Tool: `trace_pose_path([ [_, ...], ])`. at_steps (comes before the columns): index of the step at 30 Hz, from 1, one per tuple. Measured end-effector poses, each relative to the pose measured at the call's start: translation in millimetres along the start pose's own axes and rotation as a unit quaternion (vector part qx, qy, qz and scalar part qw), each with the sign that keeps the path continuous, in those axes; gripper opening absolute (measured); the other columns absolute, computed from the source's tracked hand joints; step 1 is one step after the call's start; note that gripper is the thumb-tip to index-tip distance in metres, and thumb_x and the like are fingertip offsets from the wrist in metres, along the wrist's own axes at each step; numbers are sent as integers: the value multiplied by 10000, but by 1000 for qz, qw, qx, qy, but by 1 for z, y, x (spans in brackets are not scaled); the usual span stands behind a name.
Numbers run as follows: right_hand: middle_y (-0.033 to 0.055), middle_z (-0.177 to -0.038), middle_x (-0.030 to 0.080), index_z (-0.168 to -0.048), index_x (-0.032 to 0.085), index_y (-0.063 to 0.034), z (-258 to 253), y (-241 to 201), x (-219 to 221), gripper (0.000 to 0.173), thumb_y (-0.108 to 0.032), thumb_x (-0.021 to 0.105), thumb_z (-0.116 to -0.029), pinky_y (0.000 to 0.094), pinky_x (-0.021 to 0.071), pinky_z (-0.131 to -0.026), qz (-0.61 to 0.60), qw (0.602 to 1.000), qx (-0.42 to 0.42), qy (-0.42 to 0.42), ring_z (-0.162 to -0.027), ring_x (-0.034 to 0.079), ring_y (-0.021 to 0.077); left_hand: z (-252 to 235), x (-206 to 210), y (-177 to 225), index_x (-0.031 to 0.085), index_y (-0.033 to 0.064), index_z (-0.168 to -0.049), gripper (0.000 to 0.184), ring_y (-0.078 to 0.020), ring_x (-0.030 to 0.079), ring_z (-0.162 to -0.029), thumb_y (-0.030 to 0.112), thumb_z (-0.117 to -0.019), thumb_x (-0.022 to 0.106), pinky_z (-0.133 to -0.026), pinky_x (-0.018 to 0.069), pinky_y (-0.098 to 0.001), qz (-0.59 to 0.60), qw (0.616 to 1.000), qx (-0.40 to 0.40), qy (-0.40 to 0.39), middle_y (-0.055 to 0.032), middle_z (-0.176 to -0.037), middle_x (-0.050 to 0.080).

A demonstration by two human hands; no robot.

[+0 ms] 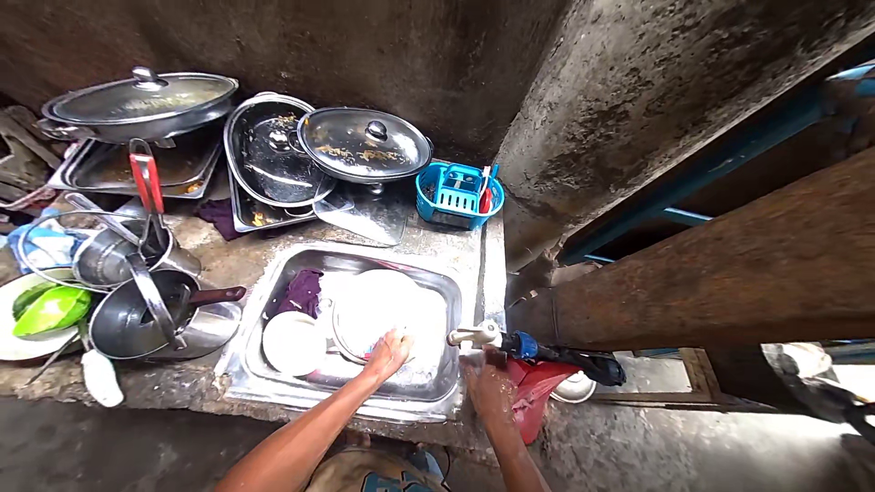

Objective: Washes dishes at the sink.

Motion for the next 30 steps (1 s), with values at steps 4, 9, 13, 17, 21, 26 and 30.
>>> trace_pose_path([
  [4, 237, -1312, 653, -1394, 605, -34, -2, 20, -1, 611, -449, 686, -953, 594, 492, -1024, -79, 996, -13, 32, -1207, 637, 407, 6, -10, -18, 541, -13, -1390, 535, -344, 634, -1172, 297, -964, 631, -1035, 483, -528, 111, 993, -16, 42, -237, -1235, 653],
  [9, 230, -1279, 669, -1354, 645, -38, 2, 18, 1, 476, -376, 589, -1023, 570, 514, -1006, -47, 998, -41, 17, -1179, 654, 401, 12, -10, -32, 589, -19, -1333, 488, -317, 642, -1150, 285, -956, 657, -1020, 494, -514, 161, 986, -23, 46, -219, -1215, 663],
  [13, 258, -1353, 614, -1404, 608, -45, 14, 12, 5, 514, -372, 616, -1007, 550, 505, -1028, -3, 999, -44, 5, -1246, 610, 411, 23, 31, -14, 626, 36, -1275, 443, -250, 696, -1028, 340, -954, 662, -949, 553, -479, 192, 980, 1, -54, -151, -1103, 711],
  [17, 221, -1396, 591, -1477, 511, -56, 12, 15, 7, 595, -350, 644, -978, 543, 510, -1029, -45, 996, 16, -75, -1221, 632, 368, 35, 81, 37, 515, 100, -1462, 516, -279, 665, -1147, 266, -984, 617, -1019, 523, -508, 156, 965, 94, -191, -172, -1291, 657],
  [21, 192, -1194, 701, -1342, 610, -3, 3, 34, 6, 441, -169, 706, -945, 482, 568, -927, -316, 945, 69, -47, -1039, 701, 283, 32, 81, 60, 558, 94, -1424, 456, -277, 652, -1180, 297, -1017, 572, -1045, 499, -516, 149, 967, 120, -167, -164, -1281, 668],
  [26, 188, -1230, 696, -1305, 664, -48, 0, 58, -10, 373, -260, 632, -1000, 560, 525, -987, -204, 970, 114, 58, -1132, 679, 330, 14, 43, 29, 598, 4, -1314, 387, -228, 673, -1044, 290, -1085, 469, -968, 532, -431, 219, 970, 86, -66, -162, -1126, 689],
  [30, 288, -1196, 672, -1167, 720, 31, 32, 14, -45, 344, -221, 577, -981, 631, 513, -950, -94, 979, -44, 173, -1140, 648, 468, 18, 13, 18, 638, -22, -1312, 411, -227, 654, -1121, 258, -1096, 430, -1021, 501, -426, 275, 960, 50, 3, -187, -1200, 688],
])
Point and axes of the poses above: each hand's wrist, its own z-axis away from the middle knuckle, its own x-axis out of the palm, y = z × x, the point moved 9 cm from there along -z, towards the middle knuckle
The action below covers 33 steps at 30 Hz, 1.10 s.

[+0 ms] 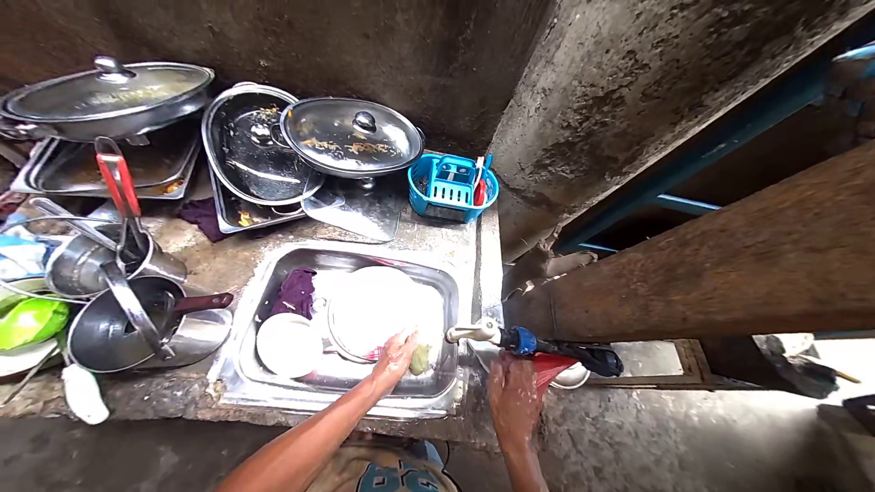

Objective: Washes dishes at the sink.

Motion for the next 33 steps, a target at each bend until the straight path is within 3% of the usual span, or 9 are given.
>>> trace_pose_path([
  [2, 255, -1191, 685, -1207, 697, 44, 11, -33, 14, 359, -220, 586, -991, 556, 548, -963, -123, 990, -60, -43, -1115, 671, 398, 8, -6, 0, 673, -25, -1236, 426, -201, 663, -1073, 284, -1100, 413, -988, 520, -413, 72, 997, -12, 34, -165, -1138, 703],
  [5, 242, -1435, 548, -1539, 367, 33, 16, -67, 90, 650, -285, 583, -1016, 410, 517, -1059, -339, 905, 34, -257, -1237, 621, 264, 12, 2, 9, 688, -20, -1180, 437, -175, 676, -1038, 285, -1099, 387, -958, 542, -384, 105, 994, -1, 38, -142, -1101, 714],
  [8, 241, -1297, 602, -1538, 378, -45, 13, -79, 147, 560, -136, 582, -1024, 425, 620, -714, -438, 831, 134, -316, -895, 709, 270, -6, -20, 18, 612, -28, -1350, 431, -299, 559, -1313, 249, -1099, 396, -1142, 410, -452, -139, 988, 40, 54, -223, -1358, 615],
  [14, 285, -1387, 566, -1502, 429, 9, -7, -61, 170, 477, -110, 501, -1046, 503, 499, -1034, -308, 895, 177, -270, -1248, 596, 358, -58, -85, 0, 298, -36, -1577, 609, -420, 336, -1488, 81, -1011, 491, -1205, 309, -524, -481, 871, -41, 92, -273, -1602, 338],
  [19, 289, -1371, 591, -1440, 504, 52, -21, -71, 172, 479, -150, 584, -1012, 499, 436, -1120, -230, 940, 96, -234, -1301, 575, 373, -63, -86, 8, 571, -53, -1341, 395, -383, 619, -1215, 178, -1021, 594, -1065, 470, -511, -274, 951, -33, 138, -270, -1283, 634],
  [25, 287, -1403, 575, -1382, 581, 60, -42, -95, 174, 435, -136, 506, -1001, 512, 385, -1168, -138, 982, -49, -117, -1360, 517, 418, -10, -51, -11, 399, -80, -1486, 540, -317, 540, -1326, 64, -987, 543, -1120, 442, -457, -3, 979, 33, 202, -280, -1429, 530],
  [28, 222, -1544, 470, -1512, 466, -2, -26, -128, 188, 496, -217, 426, -1067, 477, 315, -1224, -97, 956, -80, -264, -1467, 410, 352, 3, -38, -14, 545, -58, -1375, 382, -233, 639, -1164, 161, -1064, 505, -1022, 522, -402, 152, 963, 26, 222, -212, -1265, 650],
  [31, 200, -1425, 598, -1416, 593, -10, 13, -149, 185, 450, -236, 482, -1043, 482, 420, -1158, -129, 915, -244, -296, -1369, 538, 330, 1, -65, -11, 522, -48, -1335, 350, -221, 624, -889, 198, -1108, 419, -790, 548, -406, 237, 933, -30, 268, -181, -1048, 629],
  [33, 195, -1464, 573, -1424, 588, -15, 12, -143, 181, 457, -192, 534, -1006, 498, 395, -1180, -93, 906, -286, -298, -1404, 508, 334, 7, -76, -14, 500, -47, -1383, 373, -217, 619, -985, 180, -1114, 376, -847, 544, -398, 214, 938, -29, 271, -189, -1155, 612],
])
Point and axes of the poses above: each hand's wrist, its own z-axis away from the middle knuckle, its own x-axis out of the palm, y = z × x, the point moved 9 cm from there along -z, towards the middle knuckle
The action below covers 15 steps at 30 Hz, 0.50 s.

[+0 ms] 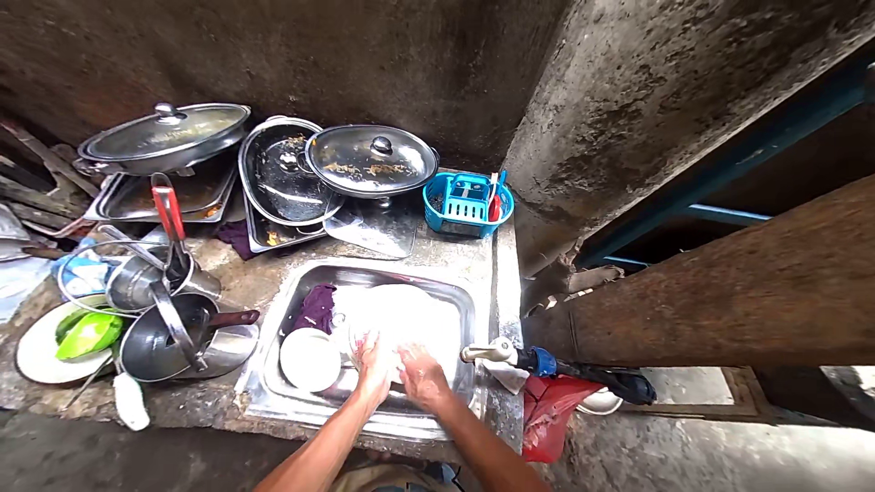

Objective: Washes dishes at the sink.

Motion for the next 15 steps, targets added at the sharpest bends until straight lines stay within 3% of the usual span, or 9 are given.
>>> trace_pose_path([
  [1, 189, -1550, 481, -1508, 485, -24, -5, 11, -3, 512, -196, 497, -1026, 491, 326, -1222, 36, 996, 55, -54, -1469, 420, 327, 5, -4, -6, 498, -57, -1412, 392, -260, 591, -1170, 169, -1111, 388, -1000, 506, -435, -15, 1000, -5, -10, -231, -1319, 584],
  [2, 186, -1597, 412, -1558, 400, -31, -13, 21, -9, 551, -202, 450, -1036, 481, 262, -1249, 59, 990, 100, -76, -1509, 347, 323, 11, -2, -12, 510, -74, -1402, 393, -289, 553, -1257, 159, -1105, 401, -1071, 459, -458, -28, 999, -5, -16, -255, -1383, 554],
  [3, 188, -1621, 374, -1584, 352, -34, -21, 26, -14, 575, -216, 418, -1042, 477, 217, -1264, 68, 988, 118, -70, -1531, 302, 325, 16, 4, -17, 544, -75, -1372, 379, -292, 558, -1261, 160, -1102, 420, -1078, 451, -462, -39, 999, -6, -16, -254, -1371, 571],
  [6, 197, -1598, 407, -1576, 395, -78, -21, -1, 0, 579, -292, 455, -1041, 509, 270, -1246, 15, 995, 75, -65, -1509, 339, 353, 12, 13, -12, 575, -27, -1349, 405, -248, 627, -1138, 259, -1120, 404, -985, 521, -439, -20, 1000, -16, -14, -203, -1248, 642],
  [8, 198, -1583, 434, -1542, 453, -57, -2, -23, 6, 525, -258, 442, -1056, 513, 300, -1232, -15, 998, 6, -60, -1492, 378, 351, 4, 2, -2, 435, -17, -1496, 469, -277, 557, -1273, 264, -1133, 343, -1061, 473, -467, -8, 1000, -18, -19, -230, -1426, 538],
  [10, 223, -1527, 494, -1500, 518, -61, 10, -17, 6, 497, -208, 495, -1025, 519, 370, -1187, 9, 999, -11, -49, -1439, 448, 370, -1, -15, 5, 425, -50, -1497, 460, -275, 507, -1337, 209, -1128, 334, -1112, 427, -439, -33, 999, 8, -10, -245, -1486, 484],
  [13, 225, -1625, 343, -1605, 312, -51, -7, 18, 6, 620, -252, 446, -1034, 518, 253, -1246, 88, 983, 110, -117, -1522, 305, 365, 11, -11, -2, 499, -68, -1439, 430, -292, 486, -1377, 183, -1120, 359, -1160, 381, -441, -87, 996, 23, -9, -257, -1471, 509],
  [15, 228, -1629, 334, -1600, 330, -55, -11, 1, 9, 604, -278, 430, -1048, 527, 238, -1254, 51, 986, 99, -121, -1529, 289, 373, 10, -6, 0, 508, -57, -1437, 455, -304, 520, -1344, 240, -1129, 353, -1136, 410, -468, -116, 993, 14, -11, -256, -1436, 541],
])
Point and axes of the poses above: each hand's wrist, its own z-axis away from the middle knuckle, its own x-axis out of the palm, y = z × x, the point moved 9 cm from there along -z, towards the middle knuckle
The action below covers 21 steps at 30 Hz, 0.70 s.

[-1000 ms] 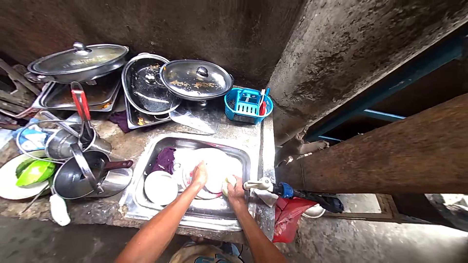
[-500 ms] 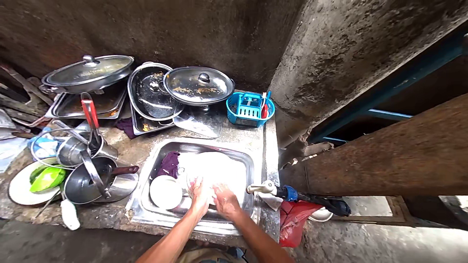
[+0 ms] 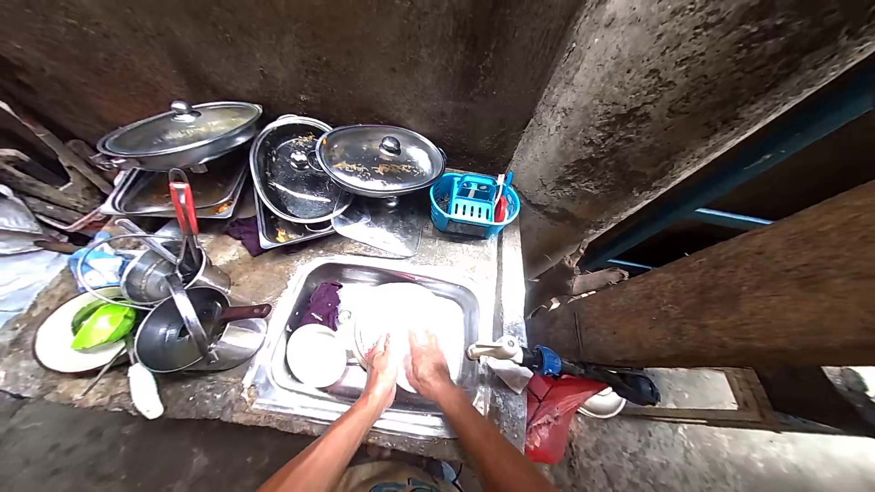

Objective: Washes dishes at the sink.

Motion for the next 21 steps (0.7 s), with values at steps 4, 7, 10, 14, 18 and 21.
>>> trace_pose_path([
  [4, 132, -1605, 426, -1536, 476, -105, 40, -42, 2, 582, -374, 553, -1025, 504, 289, -1238, -7, 981, -196, 18, -1510, 353, 309, -26, -21, 20, 492, -45, -1444, 427, -323, 534, -1304, 211, -1120, 382, -1086, 440, -499, -37, 998, -16, -53, -261, -1436, 527],
  [7, 156, -1111, 731, -1177, 763, -126, 58, -25, -33, 308, -161, 714, -875, 513, 575, -925, -30, 932, -290, 216, -1074, 693, 340, -27, -37, 20, 504, -1, -1404, 364, -217, 637, -1070, 202, -1111, 428, -902, 550, -418, 96, 986, -105, -90, -163, -1234, 637],
  [10, 178, -995, 754, -1023, 781, -8, 63, -21, -80, 189, -67, 750, -846, 502, 596, -890, -164, 918, -213, 291, -956, 736, 319, -17, -18, 9, 478, 35, -1357, 437, -252, 673, -991, 350, -1125, 284, -825, 580, -450, 223, 949, -157, -159, -149, -1131, 666],
  [14, 226, -1077, 743, -1058, 759, 59, 40, 2, -115, 241, -130, 722, -913, 495, 535, -980, -215, 906, 6, 365, -1048, 713, 343, -2, -16, 5, 481, -42, -1443, 525, -247, 579, -1252, 340, -1134, 295, -1038, 501, -429, 108, 989, -18, -97, -217, -1391, 569],
  [18, 177, -1273, 695, -1288, 700, -61, 8, -1, -72, 370, -274, 585, -1009, 558, 494, -1033, -144, 955, 61, 251, -1206, 651, 360, 19, -10, 12, 559, -111, -1350, 466, -258, 548, -1305, 220, -1126, 320, -1137, 415, -391, 69, 994, 85, 8, -266, -1365, 583],
  [21, 129, -1342, 676, -1310, 693, -60, 23, -45, -35, 428, -305, 478, -1034, 527, 517, -1029, -90, 961, -82, 248, -1248, 638, 316, 12, -8, 16, 560, -72, -1313, 476, -197, 610, -1137, 265, -1131, 277, -1009, 498, -370, 141, 988, 49, 34, -197, -1228, 632],
])
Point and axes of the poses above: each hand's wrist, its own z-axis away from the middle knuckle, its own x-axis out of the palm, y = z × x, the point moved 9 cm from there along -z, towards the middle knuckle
